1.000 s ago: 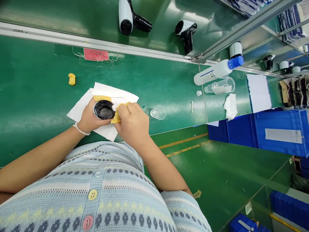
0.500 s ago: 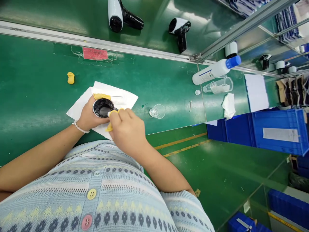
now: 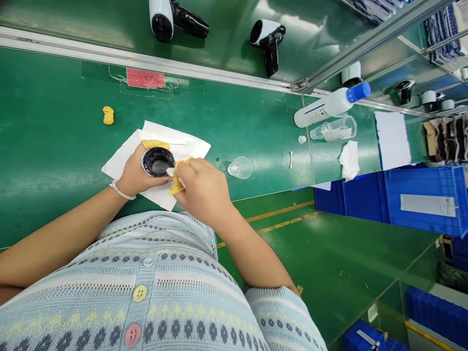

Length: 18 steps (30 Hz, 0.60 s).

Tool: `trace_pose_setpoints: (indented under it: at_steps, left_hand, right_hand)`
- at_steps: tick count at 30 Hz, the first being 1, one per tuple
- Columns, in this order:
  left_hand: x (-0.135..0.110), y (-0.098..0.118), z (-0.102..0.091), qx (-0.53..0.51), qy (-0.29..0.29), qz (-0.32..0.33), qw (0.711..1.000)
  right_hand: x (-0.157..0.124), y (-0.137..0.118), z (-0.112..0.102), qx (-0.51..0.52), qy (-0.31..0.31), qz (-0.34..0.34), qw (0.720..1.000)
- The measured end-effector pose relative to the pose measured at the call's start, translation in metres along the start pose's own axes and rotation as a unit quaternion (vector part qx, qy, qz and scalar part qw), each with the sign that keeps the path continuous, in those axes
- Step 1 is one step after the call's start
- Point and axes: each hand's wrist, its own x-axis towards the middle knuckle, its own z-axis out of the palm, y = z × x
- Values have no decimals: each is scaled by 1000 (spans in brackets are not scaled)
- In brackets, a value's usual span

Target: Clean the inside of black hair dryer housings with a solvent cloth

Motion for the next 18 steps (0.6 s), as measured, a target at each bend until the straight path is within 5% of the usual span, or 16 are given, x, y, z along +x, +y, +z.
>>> trace_pose_setpoints:
  at_steps: [7,12,18]
  left_hand:
    - [0,-4,1,-4,13,37,999]
    - [0,-3,1,-6,8,23,1000]
    - [1,-3,0,-8,8,36,999]
  right_hand:
    - [19,23,-9,159,-151,-22,976]
    - [28,42,-7,127,-248,-65,958]
    - [23,44,-14,239,-126,-60,961]
